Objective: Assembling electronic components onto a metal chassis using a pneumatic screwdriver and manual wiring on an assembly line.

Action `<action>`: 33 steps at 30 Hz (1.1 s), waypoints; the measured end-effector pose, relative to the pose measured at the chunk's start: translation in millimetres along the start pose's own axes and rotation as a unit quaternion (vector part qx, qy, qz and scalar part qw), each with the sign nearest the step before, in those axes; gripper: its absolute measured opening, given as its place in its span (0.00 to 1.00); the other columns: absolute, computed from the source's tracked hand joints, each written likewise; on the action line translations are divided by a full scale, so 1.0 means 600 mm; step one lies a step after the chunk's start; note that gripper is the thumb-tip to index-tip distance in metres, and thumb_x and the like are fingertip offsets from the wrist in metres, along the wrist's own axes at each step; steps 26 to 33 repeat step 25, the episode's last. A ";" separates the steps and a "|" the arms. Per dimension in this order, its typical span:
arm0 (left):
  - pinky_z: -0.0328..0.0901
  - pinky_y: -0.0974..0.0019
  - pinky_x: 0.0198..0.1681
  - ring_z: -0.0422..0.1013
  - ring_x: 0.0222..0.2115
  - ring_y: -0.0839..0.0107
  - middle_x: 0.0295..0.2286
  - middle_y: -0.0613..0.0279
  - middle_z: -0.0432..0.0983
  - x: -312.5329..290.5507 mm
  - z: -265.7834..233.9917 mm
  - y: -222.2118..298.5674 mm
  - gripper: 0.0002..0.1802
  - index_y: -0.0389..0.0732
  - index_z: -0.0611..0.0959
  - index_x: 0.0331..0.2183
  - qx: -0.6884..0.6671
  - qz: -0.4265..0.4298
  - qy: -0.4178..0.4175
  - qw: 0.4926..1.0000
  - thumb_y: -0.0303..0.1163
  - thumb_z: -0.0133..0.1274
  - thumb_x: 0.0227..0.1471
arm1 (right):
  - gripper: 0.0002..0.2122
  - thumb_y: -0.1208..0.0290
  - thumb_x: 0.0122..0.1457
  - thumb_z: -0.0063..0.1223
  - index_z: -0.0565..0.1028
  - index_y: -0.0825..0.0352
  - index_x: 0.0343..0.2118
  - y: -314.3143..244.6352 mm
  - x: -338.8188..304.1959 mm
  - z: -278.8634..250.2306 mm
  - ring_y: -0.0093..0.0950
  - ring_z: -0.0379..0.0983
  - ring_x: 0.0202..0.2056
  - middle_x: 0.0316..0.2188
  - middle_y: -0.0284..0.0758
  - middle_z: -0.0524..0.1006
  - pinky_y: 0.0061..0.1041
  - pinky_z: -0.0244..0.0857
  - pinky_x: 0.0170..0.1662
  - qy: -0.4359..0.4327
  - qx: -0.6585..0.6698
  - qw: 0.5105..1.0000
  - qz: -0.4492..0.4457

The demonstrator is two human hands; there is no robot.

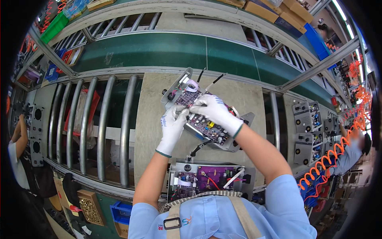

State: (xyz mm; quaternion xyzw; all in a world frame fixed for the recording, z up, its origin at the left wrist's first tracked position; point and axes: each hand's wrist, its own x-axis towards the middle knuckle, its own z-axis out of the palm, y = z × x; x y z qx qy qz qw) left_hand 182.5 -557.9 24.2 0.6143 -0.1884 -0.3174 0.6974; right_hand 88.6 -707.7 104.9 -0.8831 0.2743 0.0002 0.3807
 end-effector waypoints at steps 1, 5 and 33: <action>0.66 0.74 0.30 0.70 0.26 0.82 0.30 0.65 0.77 0.000 -0.002 -0.006 0.08 0.34 0.82 0.36 0.004 -0.008 0.004 1.000 0.28 0.57 0.56 | 0.13 0.56 0.51 0.63 0.83 0.62 0.29 0.008 -0.005 0.001 0.33 0.78 0.31 0.29 0.38 0.81 0.32 0.69 0.37 0.001 0.078 0.996 -0.036; 0.64 0.77 0.27 0.68 0.24 0.84 0.26 0.73 0.75 0.003 -0.006 -0.002 0.13 0.36 0.81 0.42 0.067 -0.002 -0.026 0.997 0.27 0.60 0.55 | 0.10 0.64 0.48 0.63 0.83 0.62 0.32 0.036 0.007 0.005 0.32 0.79 0.33 0.30 0.39 0.82 0.29 0.71 0.38 -0.010 0.069 0.994 -0.087; 0.46 0.55 0.67 0.54 0.64 0.53 0.62 0.46 0.58 -0.376 -0.143 0.098 0.37 0.35 0.59 0.64 0.169 0.069 -0.093 0.979 0.34 0.51 0.56 | 0.10 0.72 0.52 0.55 0.82 0.59 0.38 -0.075 -0.439 0.110 0.35 0.74 0.40 0.34 0.33 0.78 0.37 0.63 0.46 -0.113 -0.132 0.966 -0.193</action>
